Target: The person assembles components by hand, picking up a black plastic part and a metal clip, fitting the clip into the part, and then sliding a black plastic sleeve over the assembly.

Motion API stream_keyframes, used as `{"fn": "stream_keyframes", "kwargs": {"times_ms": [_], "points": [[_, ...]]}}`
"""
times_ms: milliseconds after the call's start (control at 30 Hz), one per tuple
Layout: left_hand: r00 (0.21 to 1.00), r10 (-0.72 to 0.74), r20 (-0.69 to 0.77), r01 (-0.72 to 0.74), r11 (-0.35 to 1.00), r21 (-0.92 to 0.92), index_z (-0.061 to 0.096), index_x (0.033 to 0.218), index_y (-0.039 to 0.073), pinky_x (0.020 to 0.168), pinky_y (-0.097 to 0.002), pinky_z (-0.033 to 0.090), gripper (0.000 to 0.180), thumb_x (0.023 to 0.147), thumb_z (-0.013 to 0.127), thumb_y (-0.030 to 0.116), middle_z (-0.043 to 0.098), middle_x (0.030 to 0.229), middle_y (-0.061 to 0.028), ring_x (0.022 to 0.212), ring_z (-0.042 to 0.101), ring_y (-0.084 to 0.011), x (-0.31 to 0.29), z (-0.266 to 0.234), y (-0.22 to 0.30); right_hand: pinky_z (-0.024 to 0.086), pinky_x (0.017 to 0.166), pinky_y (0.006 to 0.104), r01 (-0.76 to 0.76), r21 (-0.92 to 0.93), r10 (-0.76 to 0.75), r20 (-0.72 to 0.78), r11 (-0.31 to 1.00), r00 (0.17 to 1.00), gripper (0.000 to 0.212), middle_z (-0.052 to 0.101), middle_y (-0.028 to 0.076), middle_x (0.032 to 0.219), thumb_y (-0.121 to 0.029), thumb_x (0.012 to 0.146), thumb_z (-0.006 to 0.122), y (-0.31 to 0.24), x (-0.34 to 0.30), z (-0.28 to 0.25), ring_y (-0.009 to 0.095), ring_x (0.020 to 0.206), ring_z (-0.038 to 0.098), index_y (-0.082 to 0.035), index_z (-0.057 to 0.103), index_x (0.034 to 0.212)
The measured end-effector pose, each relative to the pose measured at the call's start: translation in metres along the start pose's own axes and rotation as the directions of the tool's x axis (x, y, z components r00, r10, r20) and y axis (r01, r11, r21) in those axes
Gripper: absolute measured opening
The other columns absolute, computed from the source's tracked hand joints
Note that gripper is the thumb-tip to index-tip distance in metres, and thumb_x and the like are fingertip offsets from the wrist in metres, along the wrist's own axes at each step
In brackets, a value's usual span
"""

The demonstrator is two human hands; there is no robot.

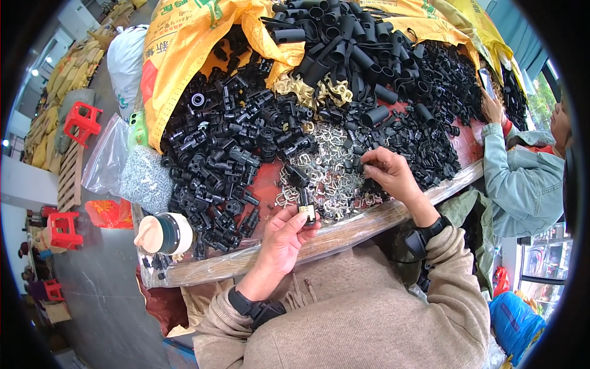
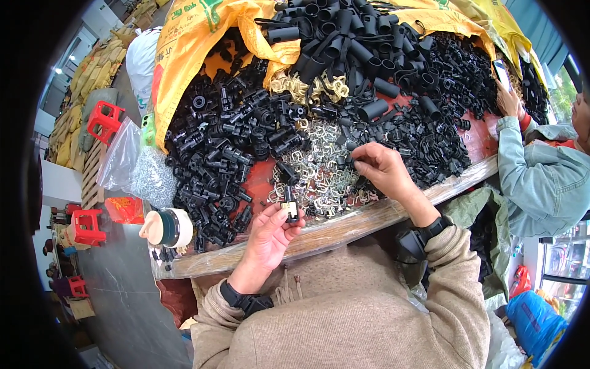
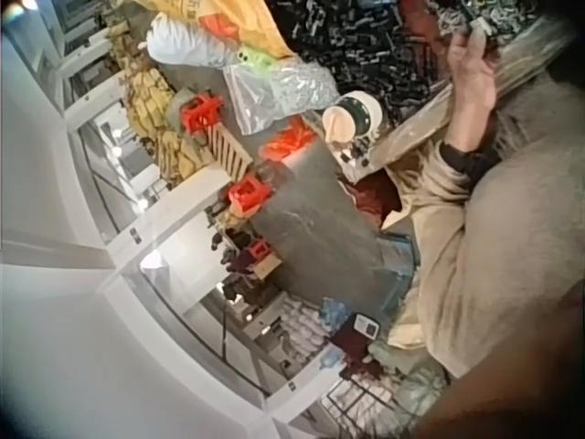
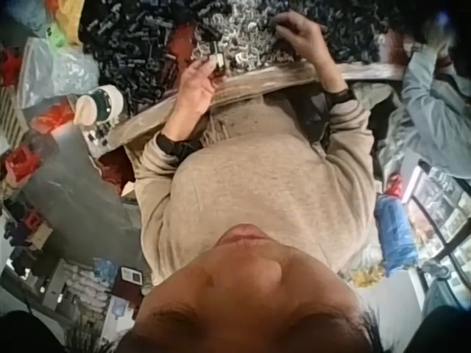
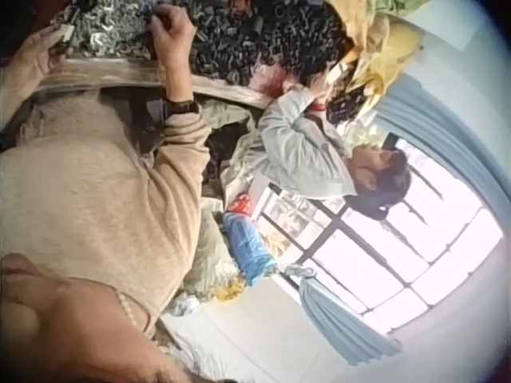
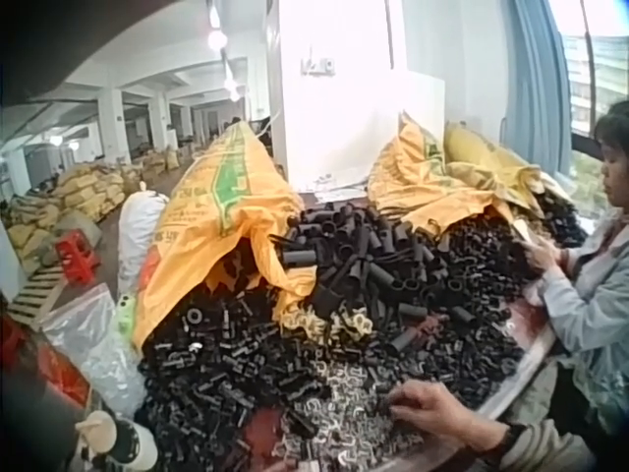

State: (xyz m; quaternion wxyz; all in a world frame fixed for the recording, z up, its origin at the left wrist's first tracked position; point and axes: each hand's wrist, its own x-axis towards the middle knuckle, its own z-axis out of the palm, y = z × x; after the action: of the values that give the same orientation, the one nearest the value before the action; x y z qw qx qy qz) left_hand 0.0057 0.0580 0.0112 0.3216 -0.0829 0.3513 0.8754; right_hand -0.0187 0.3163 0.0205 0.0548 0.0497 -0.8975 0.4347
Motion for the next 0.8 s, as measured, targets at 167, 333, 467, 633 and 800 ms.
{"fn": "stream_keyframes", "kwargs": {"times_ms": [167,333,467,633,800], "points": [[1.0,-0.004,-0.002,0.004,1.0,0.015,0.053,0.098,0.001,0.066,-0.0236,0.05,0.022,0.081,0.056,0.014,0.06,0.09,-0.0113,0.077,0.059,-0.0173,0.002,0.002,-0.002,0.045,0.061,0.0189,-0.207,0.559,0.133,0.171,0.803,0.976,0.015,0.059,0.003,0.078,-0.002,0.079,0.057,-0.005,-0.006,0.005,0.007,0.069,0.057,0.001,0.056,0.094],[1.0,-0.017,0.018,0.017,1.0,0.004,0.053,0.099,0.001,0.067,-0.0226,0.05,0.022,0.08,0.057,0.011,0.06,0.09,-0.0091,0.078,0.06,-0.0149,0.004,0.005,-0.001,0.047,0.061,0.0193,-0.354,0.68,0.172,0.322,0.642,0.931,0.016,0.058,0.003,0.08,-0.003,0.079,0.057,-0.025,-0.009,0.008,0.01,0.07,0.059,0.001,0.056,0.094],[0.999,-0.032,0.004,0.032,0.999,0.022,0.053,0.099,0.002,0.068,-0.0223,0.049,0.023,0.079,0.059,0.01,0.06,0.09,-0.0075,0.078,0.059,-0.0136,0.006,0.007,-0.001,0.047,0.057,0.0192,-0.342,0.74,0.111,0.345,0.579,0.932,0.014,0.056,0.003,0.08,-0.003,0.079,0.057,-0.043,-0.009,0.025,0.01,0.068,0.059,0.0,0.056,0.093],[0.999,-0.029,0.021,0.029,0.999,0.026,0.053,0.1,0.002,0.069,-0.0222,0.049,0.025,0.078,0.061,0.01,0.06,0.091,-0.0061,0.079,0.059,-0.0126,0.005,0.008,-0.003,0.043,0.051,0.0182,-0.272,0.809,-0.007,0.323,0.521,0.946,0.012,0.058,0.002,0.077,-0.007,0.082,0.055,-0.06,-0.013,0.052,0.005,0.064,0.056,-0.001,0.056,0.092],[1.0,0.009,-0.003,-0.009,1.0,0.002,0.054,0.1,0.003,0.069,-0.0224,0.05,0.022,0.08,0.058,0.01,0.06,0.091,-0.0056,0.079,0.059,-0.0134,0.003,0.006,-0.002,0.042,0.05,0.022,-0.008,0.489,-0.127,0.242,0.872,0.962,0.016,0.057,0.004,0.074,-0.011,0.08,0.058,-0.062,-0.013,0.055,0.008,0.061,0.056,-0.002,0.055,0.092]]}}
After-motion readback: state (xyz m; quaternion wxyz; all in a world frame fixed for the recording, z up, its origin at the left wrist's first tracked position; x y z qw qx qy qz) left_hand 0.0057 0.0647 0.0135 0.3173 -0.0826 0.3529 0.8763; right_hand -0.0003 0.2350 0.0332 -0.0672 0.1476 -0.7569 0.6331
